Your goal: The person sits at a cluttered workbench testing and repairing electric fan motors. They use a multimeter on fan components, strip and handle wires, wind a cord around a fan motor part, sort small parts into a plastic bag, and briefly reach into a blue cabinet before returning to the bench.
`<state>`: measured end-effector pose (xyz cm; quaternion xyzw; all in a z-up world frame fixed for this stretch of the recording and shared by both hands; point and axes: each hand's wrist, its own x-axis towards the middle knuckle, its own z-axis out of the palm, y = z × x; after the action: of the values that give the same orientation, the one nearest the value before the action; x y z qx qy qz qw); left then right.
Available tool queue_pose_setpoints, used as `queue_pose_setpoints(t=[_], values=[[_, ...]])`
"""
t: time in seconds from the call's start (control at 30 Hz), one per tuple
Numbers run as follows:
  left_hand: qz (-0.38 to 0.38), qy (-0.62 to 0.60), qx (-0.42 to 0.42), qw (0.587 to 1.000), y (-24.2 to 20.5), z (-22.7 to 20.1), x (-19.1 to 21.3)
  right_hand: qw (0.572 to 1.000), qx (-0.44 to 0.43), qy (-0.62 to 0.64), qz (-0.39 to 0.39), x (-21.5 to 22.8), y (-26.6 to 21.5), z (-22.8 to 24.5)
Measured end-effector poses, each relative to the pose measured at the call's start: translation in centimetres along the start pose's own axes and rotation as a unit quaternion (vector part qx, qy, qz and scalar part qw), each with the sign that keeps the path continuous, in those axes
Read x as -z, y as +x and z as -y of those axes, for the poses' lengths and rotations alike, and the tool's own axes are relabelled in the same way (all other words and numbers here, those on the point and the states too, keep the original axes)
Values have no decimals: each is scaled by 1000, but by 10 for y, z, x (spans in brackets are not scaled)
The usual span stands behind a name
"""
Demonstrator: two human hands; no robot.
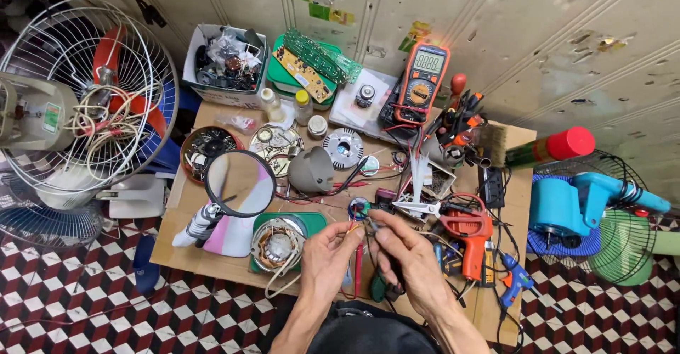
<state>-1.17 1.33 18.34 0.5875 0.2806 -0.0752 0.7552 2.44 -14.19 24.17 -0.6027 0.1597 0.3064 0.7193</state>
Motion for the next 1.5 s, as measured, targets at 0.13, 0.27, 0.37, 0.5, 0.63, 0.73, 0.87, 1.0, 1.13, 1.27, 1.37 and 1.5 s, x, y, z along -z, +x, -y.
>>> queue_pose_setpoints(t=[0.13, 0.27, 0.37, 0.5, 0.63, 0.73, 0.87, 1.0, 1.13, 1.27, 1.37, 1.5], values=[[-5, 17, -10, 1000, -5, -5, -6, 995, -2, 73, 68, 2, 0, -11], [-8, 37, -13, 999, -8, -6, -6, 995, -13, 76, 58, 0, 0, -13], [-7, 26, -16, 1000, -8, -5, -6, 996, -18, 75, 48, 0, 0, -13], [-6, 11, -10, 1000, -8, -7, -7, 996, -23, 81, 42, 1, 0, -14], [4, 27, -6, 1000, -12, -5, -9, 996, -27, 82, 31, 5, -1, -18], [29, -27, -40, 998, -10, 0, -13, 997, 17, 71, 31, 8, 0, -19], [14, 18, -28, 999, -1, 15, -16, 998, -26, 64, -8, 14, 6, -25], [-3, -4, 17, 1000, 11, 47, -13, 997, -38, 67, 9, 24, 15, -43], [-5, -29, -23, 999, 20, 64, -11, 997, -30, 69, 21, 28, 21, -51], [-11, -26, -24, 999, 18, 59, -11, 997, -28, 68, 35, 25, 22, -47], [-14, -33, -10, 999, 12, 45, -16, 997, -30, 71, 33, 21, 16, -36], [-14, -24, -80, 996, -9, 24, -21, 997, -43, 60, 22, 12, 1, -23]])
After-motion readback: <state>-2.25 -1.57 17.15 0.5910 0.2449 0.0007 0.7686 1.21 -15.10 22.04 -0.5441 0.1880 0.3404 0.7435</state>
